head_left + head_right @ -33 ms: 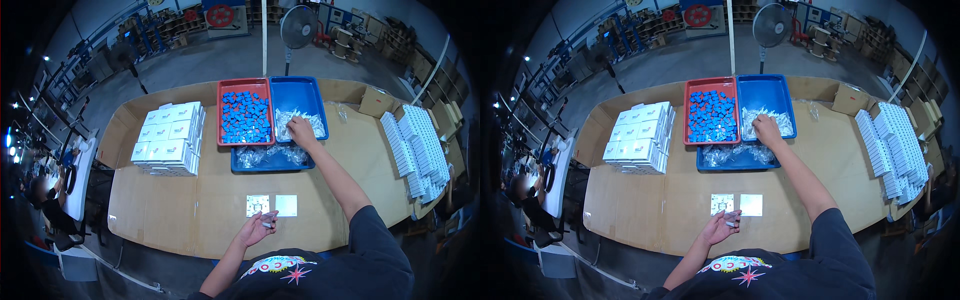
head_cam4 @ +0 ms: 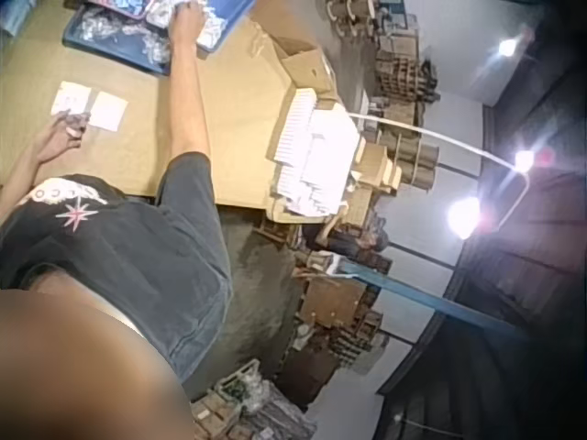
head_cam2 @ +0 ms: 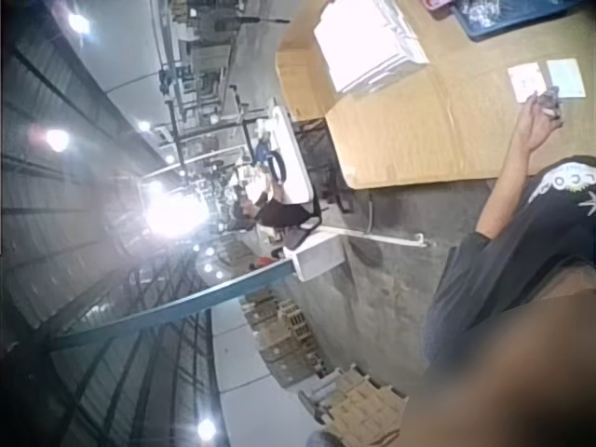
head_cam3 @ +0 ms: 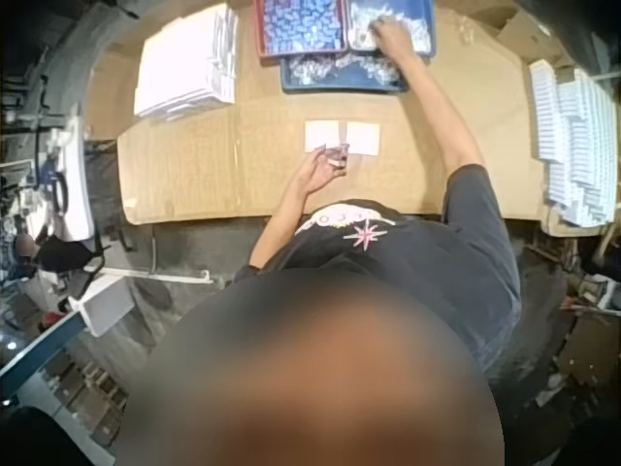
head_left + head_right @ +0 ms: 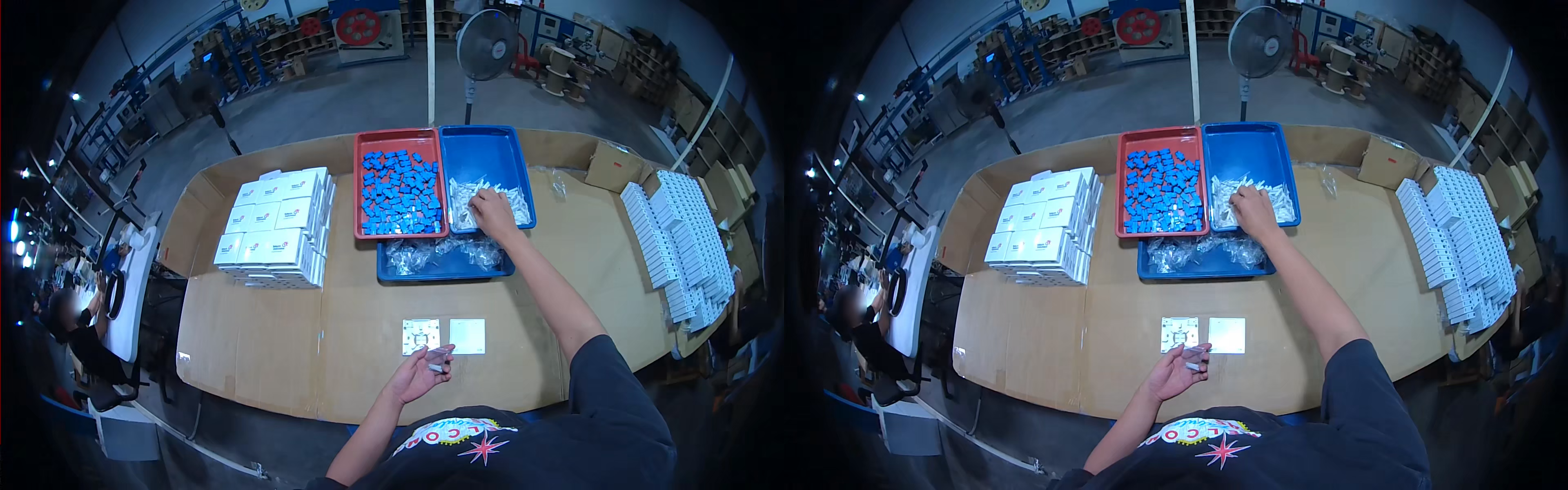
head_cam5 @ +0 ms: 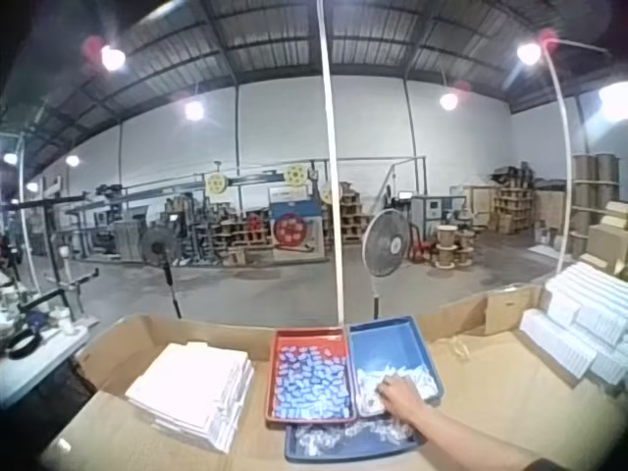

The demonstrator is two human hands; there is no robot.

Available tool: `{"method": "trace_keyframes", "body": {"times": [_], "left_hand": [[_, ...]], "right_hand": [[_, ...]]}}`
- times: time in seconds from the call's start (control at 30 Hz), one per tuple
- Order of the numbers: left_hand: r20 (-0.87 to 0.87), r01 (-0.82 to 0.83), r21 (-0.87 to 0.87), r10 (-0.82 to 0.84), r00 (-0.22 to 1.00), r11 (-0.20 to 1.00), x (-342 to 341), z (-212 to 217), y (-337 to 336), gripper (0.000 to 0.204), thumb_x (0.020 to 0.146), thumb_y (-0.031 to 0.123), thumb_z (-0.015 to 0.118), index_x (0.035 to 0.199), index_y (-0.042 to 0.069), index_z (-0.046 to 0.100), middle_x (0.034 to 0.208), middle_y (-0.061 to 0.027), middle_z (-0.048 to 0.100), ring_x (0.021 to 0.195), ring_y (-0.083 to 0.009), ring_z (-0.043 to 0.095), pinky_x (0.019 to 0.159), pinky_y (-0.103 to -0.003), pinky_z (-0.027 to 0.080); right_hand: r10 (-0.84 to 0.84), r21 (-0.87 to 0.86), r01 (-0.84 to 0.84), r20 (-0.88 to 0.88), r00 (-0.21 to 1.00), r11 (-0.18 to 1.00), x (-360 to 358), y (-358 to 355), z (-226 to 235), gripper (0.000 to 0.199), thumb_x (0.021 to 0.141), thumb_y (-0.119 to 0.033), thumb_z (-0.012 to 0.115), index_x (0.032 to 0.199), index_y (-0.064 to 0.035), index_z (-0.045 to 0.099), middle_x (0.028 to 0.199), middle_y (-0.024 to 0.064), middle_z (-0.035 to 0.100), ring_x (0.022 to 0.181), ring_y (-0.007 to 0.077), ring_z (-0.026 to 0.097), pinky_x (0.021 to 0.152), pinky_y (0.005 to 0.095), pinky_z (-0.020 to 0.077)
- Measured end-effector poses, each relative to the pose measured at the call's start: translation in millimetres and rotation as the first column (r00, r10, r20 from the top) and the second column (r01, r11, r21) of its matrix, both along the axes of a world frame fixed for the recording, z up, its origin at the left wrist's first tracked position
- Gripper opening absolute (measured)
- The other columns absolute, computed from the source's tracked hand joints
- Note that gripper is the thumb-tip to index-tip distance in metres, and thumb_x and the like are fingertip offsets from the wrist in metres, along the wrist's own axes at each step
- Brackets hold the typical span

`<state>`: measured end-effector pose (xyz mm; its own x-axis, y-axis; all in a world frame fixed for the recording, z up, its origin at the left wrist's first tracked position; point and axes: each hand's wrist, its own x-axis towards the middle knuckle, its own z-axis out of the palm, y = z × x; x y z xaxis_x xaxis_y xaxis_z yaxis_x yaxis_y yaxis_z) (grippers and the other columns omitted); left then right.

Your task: The person opens a white box, removes a white plate and a small bag, and takes a white pin from a blue tray. They place the pin into the bag, insert a blue component from a red tray into the plate, and return both items to the box.

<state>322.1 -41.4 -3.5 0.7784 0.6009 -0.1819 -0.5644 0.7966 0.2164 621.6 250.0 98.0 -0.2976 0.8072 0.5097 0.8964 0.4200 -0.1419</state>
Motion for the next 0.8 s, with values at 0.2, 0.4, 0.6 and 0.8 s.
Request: {"method": "trace_keyframes", "body": {"times": [0.2,0.4,0.6,0.8], "left_hand": [[0.054,0.036,0.028,-0.037,0.998,0.999,1.6,-8.3,1.3,0.061,0.111,0.043,0.044,0.152,-0.002,0.045,0.128,-0.0126,0.066,0.109,-0.0246,0.064,0.103,-0.044,0.050],[0.029,0.005,0.032,-0.006,1.000,0.999,-1.9,-12.1,-4.0,0.061,0.111,0.041,0.044,0.153,-0.003,0.042,0.132,-0.0151,0.065,0.110,-0.0262,0.064,0.105,-0.045,0.050],[-0.017,-0.004,0.001,0.004,1.000,1.000,-4.0,-13.9,-9.0,0.059,0.111,0.041,0.046,0.150,-0.003,0.047,0.127,-0.0116,0.066,0.107,-0.0216,0.066,0.100,-0.041,0.053],[-0.021,-0.111,-0.022,0.110,0.994,0.994,1.4,6.6,-5.1,0.058,0.111,0.043,0.048,0.148,-0.001,0.049,0.122,-0.0070,0.068,0.106,-0.0189,0.066,0.097,-0.037,0.054]], "right_hand": [[-0.231,-0.030,0.259,-0.562,0.794,0.965,17.5,0.8,24.4,0.006,0.091,-0.013,0.074,0.097,-0.0107,0.073,0.096,0.0039,0.073,0.086,0.0199,0.066,0.073,0.0355,0.0502],[-0.121,-0.042,-0.307,-0.963,-0.241,0.951,12.3,-65.8,94.7,0.023,0.096,-0.011,0.074,0.117,-0.0071,0.064,0.102,0.0041,0.074,0.081,0.0077,0.062,0.067,0.0232,0.0488],[-0.186,-0.170,-0.232,-0.981,-0.050,0.958,8.6,-106.1,79.6,0.025,0.096,-0.012,0.074,0.118,-0.0048,0.064,0.103,0.0040,0.076,0.080,0.0052,0.061,0.067,0.0212,0.0480],[-0.359,-0.422,-0.298,-0.901,0.244,0.856,-18.2,-194.4,11.6,0.012,0.096,-0.009,0.075,0.105,-0.0028,0.072,0.089,-0.0028,0.070,0.078,0.0032,0.060,0.067,0.0208,0.0461]]}}
